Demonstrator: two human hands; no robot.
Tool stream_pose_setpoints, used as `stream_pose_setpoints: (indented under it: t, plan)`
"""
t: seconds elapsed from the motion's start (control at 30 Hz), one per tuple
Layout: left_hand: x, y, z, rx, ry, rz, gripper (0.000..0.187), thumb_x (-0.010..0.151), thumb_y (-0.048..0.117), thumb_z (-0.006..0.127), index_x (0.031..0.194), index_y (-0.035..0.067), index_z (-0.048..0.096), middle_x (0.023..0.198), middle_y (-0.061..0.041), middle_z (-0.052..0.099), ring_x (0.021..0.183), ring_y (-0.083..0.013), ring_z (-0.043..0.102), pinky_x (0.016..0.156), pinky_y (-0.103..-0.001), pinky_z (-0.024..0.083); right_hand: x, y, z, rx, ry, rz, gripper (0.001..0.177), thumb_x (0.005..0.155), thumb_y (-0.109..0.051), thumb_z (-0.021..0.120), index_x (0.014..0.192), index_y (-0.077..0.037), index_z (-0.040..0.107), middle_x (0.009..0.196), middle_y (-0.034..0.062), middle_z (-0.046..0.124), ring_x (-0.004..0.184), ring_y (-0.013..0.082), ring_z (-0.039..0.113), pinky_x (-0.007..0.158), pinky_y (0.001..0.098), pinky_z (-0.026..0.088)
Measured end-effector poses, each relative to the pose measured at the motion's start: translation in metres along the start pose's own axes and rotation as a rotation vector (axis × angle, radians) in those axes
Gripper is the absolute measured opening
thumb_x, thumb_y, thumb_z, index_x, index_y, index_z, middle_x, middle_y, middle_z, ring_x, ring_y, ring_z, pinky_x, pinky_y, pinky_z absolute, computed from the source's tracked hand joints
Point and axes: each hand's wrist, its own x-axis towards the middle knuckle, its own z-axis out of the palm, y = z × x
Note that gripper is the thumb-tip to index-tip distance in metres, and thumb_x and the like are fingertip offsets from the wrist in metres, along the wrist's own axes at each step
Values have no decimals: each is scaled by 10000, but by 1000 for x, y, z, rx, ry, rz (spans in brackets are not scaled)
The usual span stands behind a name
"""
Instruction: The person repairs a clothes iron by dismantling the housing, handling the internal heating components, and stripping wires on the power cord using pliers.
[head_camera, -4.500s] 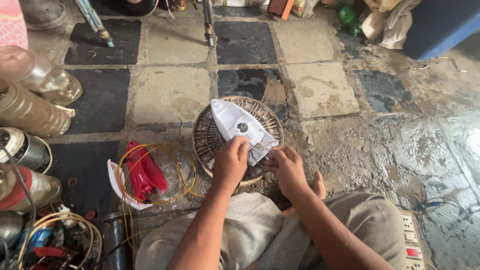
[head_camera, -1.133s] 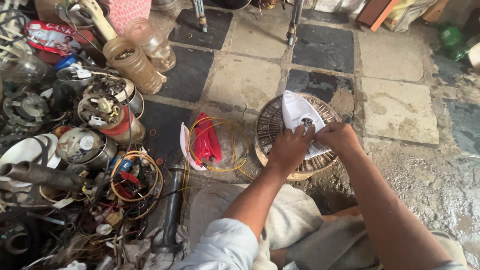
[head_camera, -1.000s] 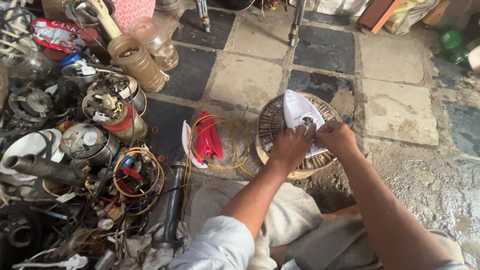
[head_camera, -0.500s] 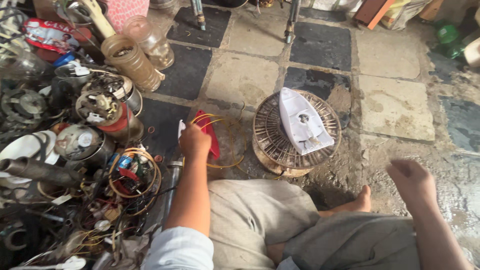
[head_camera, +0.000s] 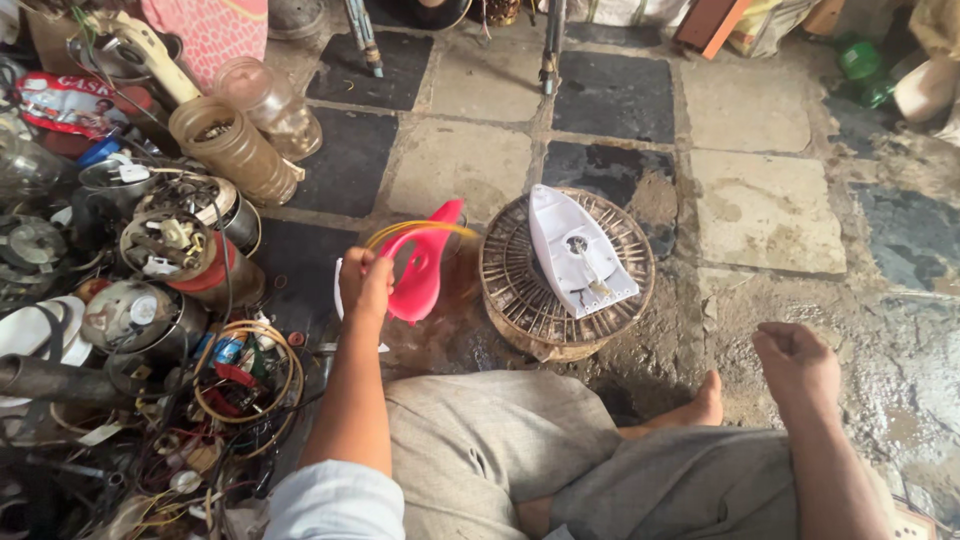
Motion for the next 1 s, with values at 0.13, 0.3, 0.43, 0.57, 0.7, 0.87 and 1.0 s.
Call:
stream_pose_setpoints:
  t: [0.13, 0.3, 0.43, 0.57, 0.7, 0.87, 1.0]
  plan:
    - [-17, 38, 5, -47, -77, 100, 148, 948, 156, 627, 863, 77, 534, 661, -42, 592, 533, -101, 553, 466, -259, 445, 0, 3, 1, 13, -11, -33, 277, 933, -272, 739, 1162, -123, 781, 995, 57, 770, 867, 169, 697, 783, 344, 533]
    - [-27, 59, 6, 15, -20, 217, 170, 982, 188, 564, 864, 72, 525, 656, -40, 602, 529, -98, 557, 473, -255, 459, 1, 7, 4, 15, -4, -40, 287, 931, -271, 745, 1167, -112, 782, 974, 66, 769, 854, 164, 700, 772, 338, 537]
    - [-30, 63, 7, 125, -2, 273, 176, 992, 186, 540, 876, 54, 532, 646, -55, 618, 520, -105, 566, 479, -269, 454, 2, 8, 5, -31, -15, -35, 292, 935, -277, 749, 1178, -119, 782, 970, 69, 768, 844, 170, 700, 768, 341, 537]
    - [-29, 64, 8, 121, -2, 265, 171, 991, 185, 539, 886, 50, 539, 638, -60, 622, 516, -110, 567, 478, -280, 452, 0, 5, 5, -8, -27, -34, 286, 936, -276, 745, 1170, -116, 779, 986, 63, 771, 856, 167, 702, 772, 340, 543]
    - [-30, 63, 8, 153, 2, 306, 152, 984, 167, 541, 887, 50, 546, 658, -63, 641, 547, -117, 595, 507, -278, 478, -1, -4, 1, -90, -81, 67, 282, 948, -298, 733, 1181, -145, 774, 1042, 59, 776, 888, 175, 713, 801, 358, 564]
    - [-29, 63, 8, 156, 5, 301, 137, 975, 159, 537, 890, 54, 557, 663, -71, 652, 554, -123, 607, 517, -282, 489, -3, -7, 1, -74, -82, 34, 283, 950, -283, 734, 1189, -135, 769, 1063, 73, 778, 931, 186, 718, 844, 369, 564]
    - [-30, 65, 8, 164, 4, 302, 143, 971, 165, 532, 885, 53, 556, 666, -70, 657, 557, -123, 612, 520, -283, 491, -3, -6, 1, -76, -78, 26, 282, 951, -281, 735, 1189, -133, 773, 1050, 76, 780, 932, 195, 723, 842, 372, 566]
